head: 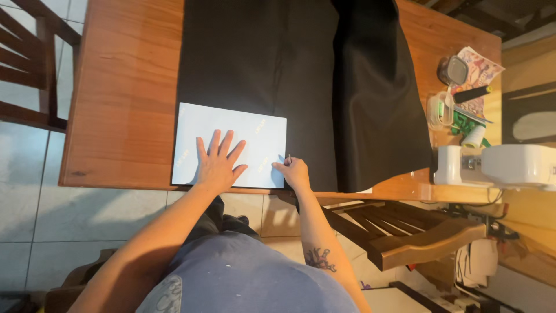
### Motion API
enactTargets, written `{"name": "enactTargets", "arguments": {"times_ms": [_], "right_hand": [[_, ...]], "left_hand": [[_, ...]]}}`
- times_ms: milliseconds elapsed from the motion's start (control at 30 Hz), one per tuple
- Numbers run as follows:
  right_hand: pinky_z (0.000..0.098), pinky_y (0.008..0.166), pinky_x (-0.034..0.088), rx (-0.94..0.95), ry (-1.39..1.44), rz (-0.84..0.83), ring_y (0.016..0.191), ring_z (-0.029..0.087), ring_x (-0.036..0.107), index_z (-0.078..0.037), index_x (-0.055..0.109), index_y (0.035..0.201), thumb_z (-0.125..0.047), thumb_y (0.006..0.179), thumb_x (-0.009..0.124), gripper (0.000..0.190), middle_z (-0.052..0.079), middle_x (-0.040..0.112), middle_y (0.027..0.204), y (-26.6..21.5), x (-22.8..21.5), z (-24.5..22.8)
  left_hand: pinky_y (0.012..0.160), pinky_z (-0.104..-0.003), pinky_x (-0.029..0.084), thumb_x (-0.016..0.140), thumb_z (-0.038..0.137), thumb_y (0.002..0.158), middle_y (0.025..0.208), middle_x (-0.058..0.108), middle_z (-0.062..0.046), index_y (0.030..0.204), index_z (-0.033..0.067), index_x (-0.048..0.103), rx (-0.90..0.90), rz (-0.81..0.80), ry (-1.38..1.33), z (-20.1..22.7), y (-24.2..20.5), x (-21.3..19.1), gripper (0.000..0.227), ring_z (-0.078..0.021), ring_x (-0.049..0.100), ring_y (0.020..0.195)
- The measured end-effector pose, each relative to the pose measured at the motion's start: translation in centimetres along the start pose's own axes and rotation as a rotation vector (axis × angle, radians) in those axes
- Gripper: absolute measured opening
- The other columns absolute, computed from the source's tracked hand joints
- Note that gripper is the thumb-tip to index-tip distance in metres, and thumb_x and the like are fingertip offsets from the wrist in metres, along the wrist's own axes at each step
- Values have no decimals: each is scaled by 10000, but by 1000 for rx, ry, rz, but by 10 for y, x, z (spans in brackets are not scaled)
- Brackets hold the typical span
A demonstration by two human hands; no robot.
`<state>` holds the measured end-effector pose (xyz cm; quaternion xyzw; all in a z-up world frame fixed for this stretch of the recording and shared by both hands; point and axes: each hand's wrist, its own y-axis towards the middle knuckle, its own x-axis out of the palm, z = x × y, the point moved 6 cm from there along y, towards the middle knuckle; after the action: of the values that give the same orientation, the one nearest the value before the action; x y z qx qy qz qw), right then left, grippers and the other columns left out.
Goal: The person uses scissors to cut a piece of black fabric on a wooden table. They first place a light blue paper template on the fabric and cut around it, then remove the template and continue cutting the fabric along marked lines to create several rectangular pieces.
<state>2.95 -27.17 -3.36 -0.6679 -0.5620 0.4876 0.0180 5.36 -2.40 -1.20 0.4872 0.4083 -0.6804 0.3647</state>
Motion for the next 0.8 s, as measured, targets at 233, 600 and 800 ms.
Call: {"name": "enactTargets", "arguments": {"times_ms": [233,600,800], "right_hand": [[433,839,610,-6,-5,5,1011,362,746,51,741,1071,-290,811,863,445,233,762,978,-1,2,-1],[161,346,345,345,751,-124,390,82,481,-99,632,767,-512,987,675,470,-2,531,533,-89,-16,65],[297,588,455,389,1198,-293,612,201,580,-8,653,1085,-387,1069,464,424,106,628,776,-160,80,168]], "left_hand": [[1183,-748,46,291,677,1023,1730,134,-63,1622,371,247,0,-18,13,1,-1,-3,674,-370,64,1582],[1200,-727,71,339,647,1009,1732,183,6,1609,300,299,44,60,53,4,1,3,694,-320,109,1585],[1200,-643,216,358,575,988,1698,271,-29,1564,110,367,223,174,225,10,14,12,740,-214,221,1570]]}}
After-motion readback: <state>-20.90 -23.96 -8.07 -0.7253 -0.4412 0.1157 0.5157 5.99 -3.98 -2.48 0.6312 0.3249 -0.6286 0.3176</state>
